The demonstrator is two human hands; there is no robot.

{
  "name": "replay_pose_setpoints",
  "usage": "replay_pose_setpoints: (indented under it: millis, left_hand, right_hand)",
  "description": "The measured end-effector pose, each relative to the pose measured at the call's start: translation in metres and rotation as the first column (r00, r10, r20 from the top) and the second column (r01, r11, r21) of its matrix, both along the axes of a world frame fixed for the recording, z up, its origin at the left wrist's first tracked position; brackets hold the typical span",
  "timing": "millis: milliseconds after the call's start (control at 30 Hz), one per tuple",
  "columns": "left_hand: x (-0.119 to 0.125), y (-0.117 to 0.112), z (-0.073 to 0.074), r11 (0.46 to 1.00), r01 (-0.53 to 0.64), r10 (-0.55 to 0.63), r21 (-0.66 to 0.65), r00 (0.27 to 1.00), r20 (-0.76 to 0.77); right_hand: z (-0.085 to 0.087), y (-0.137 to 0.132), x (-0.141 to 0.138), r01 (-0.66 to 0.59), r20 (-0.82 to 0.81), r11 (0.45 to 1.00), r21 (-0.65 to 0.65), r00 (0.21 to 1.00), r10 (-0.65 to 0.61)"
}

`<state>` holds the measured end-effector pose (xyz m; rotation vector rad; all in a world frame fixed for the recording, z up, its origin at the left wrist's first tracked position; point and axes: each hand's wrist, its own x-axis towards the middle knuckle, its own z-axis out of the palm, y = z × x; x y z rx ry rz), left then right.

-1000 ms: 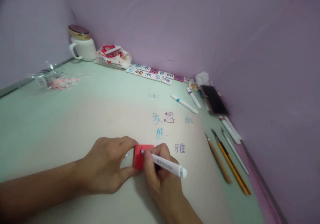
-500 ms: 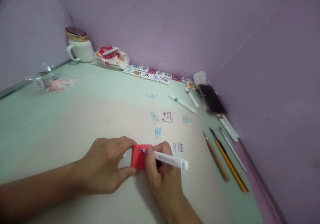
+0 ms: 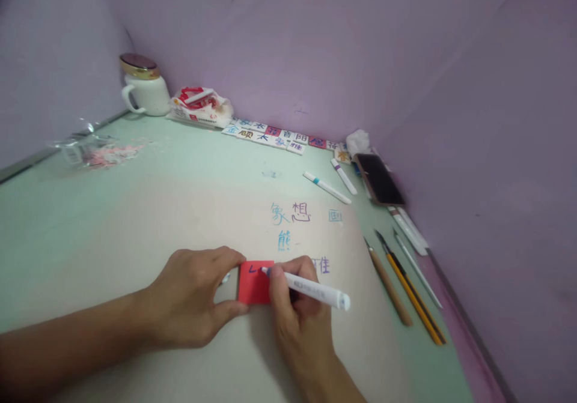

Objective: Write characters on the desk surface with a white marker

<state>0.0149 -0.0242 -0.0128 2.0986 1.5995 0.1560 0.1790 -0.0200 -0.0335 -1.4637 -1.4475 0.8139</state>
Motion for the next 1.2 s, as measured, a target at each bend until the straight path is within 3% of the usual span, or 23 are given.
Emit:
replay_pose_setpoints:
  millis: [633, 1200]
  left_hand:
    - [0.0004, -0.0009, 0.0002, 1.0, -0.003, 0.003, 0.0, 1.0, 0.016]
    - [0.001, 0.0003, 0.0018, 1.0, -0.01, 0.01, -0.014, 1.0, 0.005]
  right_hand:
    - [0.0006, 0.0017, -0.0002, -0.142, 0.054, 0.989, 0.05, 0.989, 0.14]
    - [0.0003, -0.0001, -0.0006, -0.073, 0.002, 0.997, 0.033, 0.997, 0.073]
